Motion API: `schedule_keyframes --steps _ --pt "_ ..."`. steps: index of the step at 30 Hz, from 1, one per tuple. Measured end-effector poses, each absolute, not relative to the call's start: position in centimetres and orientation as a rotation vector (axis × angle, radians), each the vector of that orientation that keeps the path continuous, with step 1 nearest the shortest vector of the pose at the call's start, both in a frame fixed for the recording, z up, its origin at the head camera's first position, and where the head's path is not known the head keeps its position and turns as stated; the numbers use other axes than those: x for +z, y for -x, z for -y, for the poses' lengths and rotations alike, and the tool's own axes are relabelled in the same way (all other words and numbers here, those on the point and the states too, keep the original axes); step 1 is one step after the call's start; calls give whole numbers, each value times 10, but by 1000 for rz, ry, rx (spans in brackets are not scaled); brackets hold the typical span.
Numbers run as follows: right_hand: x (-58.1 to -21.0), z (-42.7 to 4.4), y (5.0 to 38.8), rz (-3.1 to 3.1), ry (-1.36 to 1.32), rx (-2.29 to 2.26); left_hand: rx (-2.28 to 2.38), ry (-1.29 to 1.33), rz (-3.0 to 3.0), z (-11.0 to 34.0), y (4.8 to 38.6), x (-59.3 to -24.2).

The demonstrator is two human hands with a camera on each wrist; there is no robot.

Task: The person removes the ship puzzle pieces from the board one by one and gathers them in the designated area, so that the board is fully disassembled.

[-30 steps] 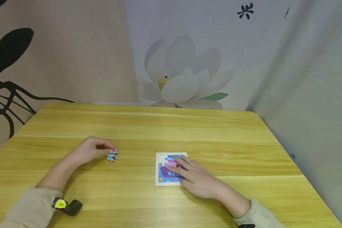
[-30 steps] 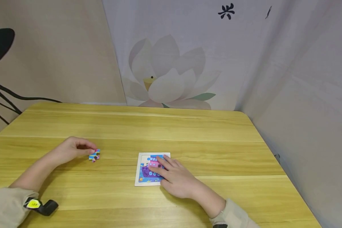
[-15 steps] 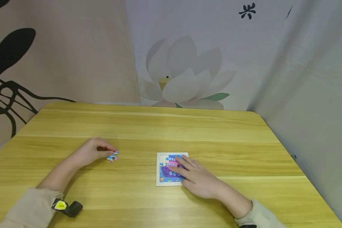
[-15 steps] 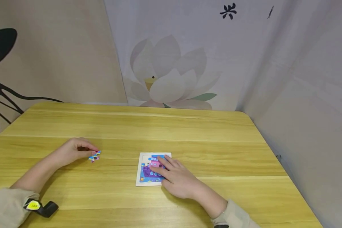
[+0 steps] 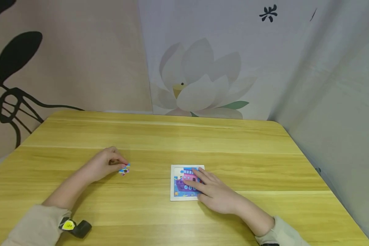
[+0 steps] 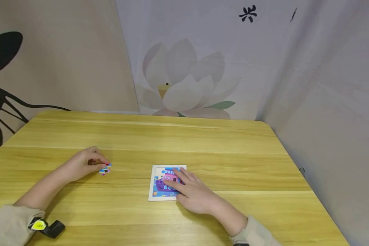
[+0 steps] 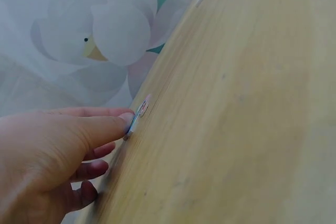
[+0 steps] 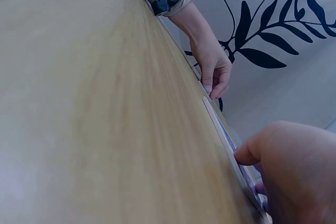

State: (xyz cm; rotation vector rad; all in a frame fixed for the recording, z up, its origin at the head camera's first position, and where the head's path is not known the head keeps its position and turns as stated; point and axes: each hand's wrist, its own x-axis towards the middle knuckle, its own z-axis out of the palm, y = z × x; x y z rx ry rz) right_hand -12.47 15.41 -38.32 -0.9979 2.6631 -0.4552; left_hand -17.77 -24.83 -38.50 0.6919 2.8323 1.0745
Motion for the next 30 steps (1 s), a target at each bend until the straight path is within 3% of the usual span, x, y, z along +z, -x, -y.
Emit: schedule_keyframes --steps 30 --pt "-383 -155 123 -2658 963 -477 1276 -528 -2838 236 178 -387"
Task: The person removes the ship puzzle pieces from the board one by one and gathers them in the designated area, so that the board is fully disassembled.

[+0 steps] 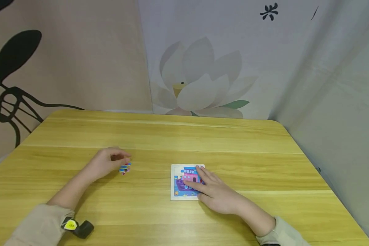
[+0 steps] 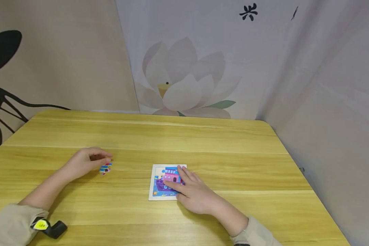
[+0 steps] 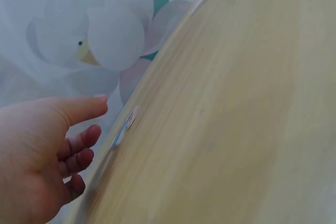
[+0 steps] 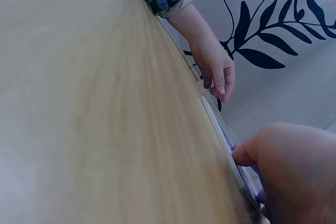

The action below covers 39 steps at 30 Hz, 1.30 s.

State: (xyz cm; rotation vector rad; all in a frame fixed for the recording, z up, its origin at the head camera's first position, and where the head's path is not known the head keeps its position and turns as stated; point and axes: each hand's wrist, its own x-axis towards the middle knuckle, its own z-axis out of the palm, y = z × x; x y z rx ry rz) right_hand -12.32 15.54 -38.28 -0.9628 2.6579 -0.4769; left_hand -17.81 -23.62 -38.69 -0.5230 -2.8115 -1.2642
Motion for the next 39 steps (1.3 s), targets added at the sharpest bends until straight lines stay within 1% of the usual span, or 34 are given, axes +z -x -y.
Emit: schedule_keyframes --steps 9,39 --pt "-385 -155 124 -2666 970 -461 -1369 586 2775 206 178 -389" --pt "-385 -156 124 -2663 959 -479 -1438 837 2705 118 187 -395"
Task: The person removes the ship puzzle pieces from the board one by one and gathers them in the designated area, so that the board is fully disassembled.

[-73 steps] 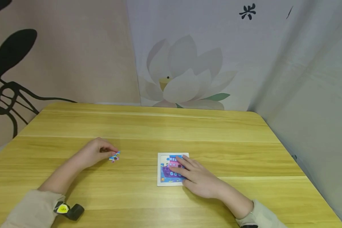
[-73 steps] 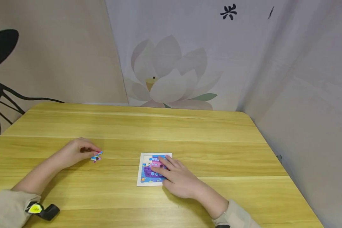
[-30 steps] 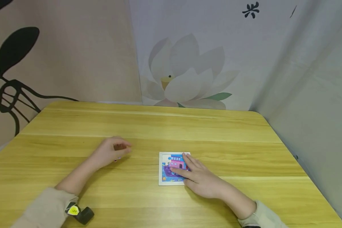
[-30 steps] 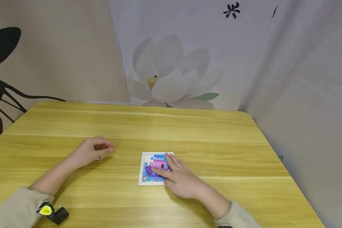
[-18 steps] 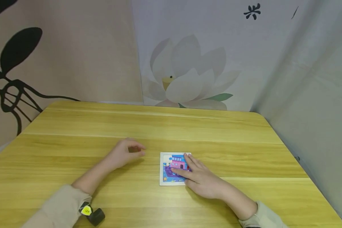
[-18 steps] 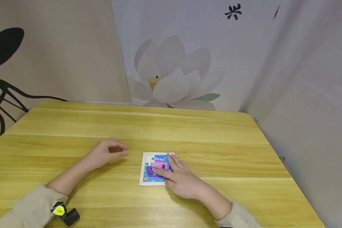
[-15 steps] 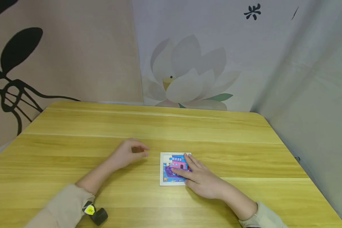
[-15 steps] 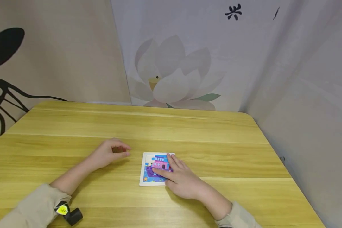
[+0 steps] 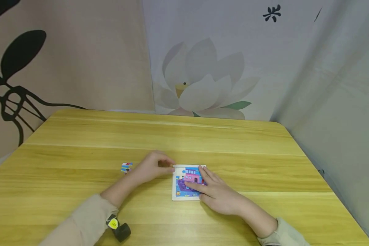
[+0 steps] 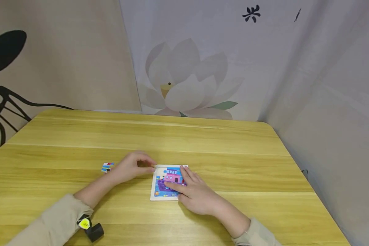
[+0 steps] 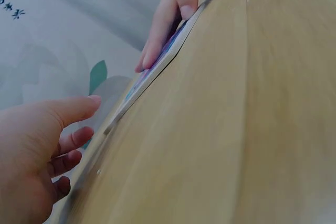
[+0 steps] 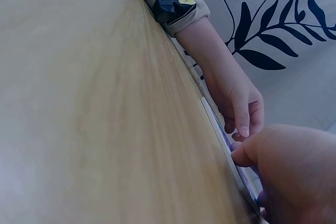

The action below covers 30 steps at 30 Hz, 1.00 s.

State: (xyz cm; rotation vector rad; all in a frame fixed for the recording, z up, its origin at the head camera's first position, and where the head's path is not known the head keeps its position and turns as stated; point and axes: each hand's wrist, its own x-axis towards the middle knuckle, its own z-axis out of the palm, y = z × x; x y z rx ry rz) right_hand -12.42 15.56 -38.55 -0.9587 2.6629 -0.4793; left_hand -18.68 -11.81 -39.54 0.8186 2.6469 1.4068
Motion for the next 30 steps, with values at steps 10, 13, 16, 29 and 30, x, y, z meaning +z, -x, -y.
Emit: schedule_keyframes --steps 10,13,16,29,30 --pt "-386 -157 125 -2664 969 -482 1346 -926 -2619 97 195 -400" --pt "-386 -157 125 -2660 973 -485 1307 -958 -2635 93 196 -400" --pt "-386 -156 125 -2656 973 -484 1270 -961 -2656 90 196 -400" --pt "-384 -155 124 -2659 966 -470 1253 -889 -2715 81 192 -399" --pt "-384 -155 124 -2660 967 -472 1249 -886 -2720 81 192 -398"
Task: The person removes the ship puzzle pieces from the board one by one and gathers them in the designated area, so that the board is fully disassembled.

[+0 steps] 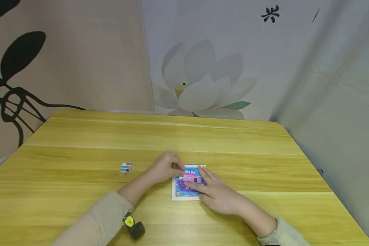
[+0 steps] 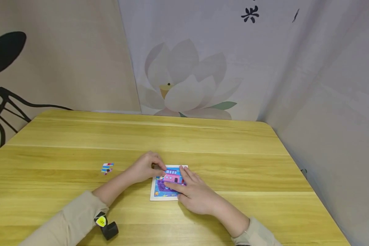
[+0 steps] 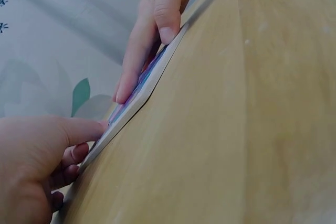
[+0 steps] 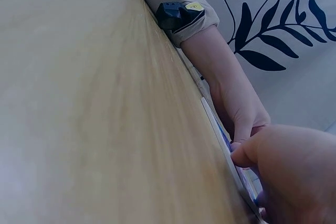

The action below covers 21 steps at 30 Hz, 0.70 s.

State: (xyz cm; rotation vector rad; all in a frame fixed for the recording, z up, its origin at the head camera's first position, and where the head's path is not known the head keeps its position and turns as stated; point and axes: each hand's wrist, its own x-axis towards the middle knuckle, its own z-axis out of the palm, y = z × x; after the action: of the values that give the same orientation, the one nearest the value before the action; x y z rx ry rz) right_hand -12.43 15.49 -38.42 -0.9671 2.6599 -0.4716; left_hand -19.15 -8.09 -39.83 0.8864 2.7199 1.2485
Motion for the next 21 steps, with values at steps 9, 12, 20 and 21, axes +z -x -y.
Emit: schedule_keyframes --steps 9,12,20,21 --pt "-383 -155 124 -2658 974 -480 1227 -833 -2710 78 189 -396" --pt "-383 -155 124 -2660 973 -472 1223 -843 -2708 78 189 -396" --pt "-383 -155 124 -2654 967 -461 1204 -834 -2739 78 189 -398" --pt "-383 -155 124 -2653 965 -461 1201 -830 -2742 78 188 -398"
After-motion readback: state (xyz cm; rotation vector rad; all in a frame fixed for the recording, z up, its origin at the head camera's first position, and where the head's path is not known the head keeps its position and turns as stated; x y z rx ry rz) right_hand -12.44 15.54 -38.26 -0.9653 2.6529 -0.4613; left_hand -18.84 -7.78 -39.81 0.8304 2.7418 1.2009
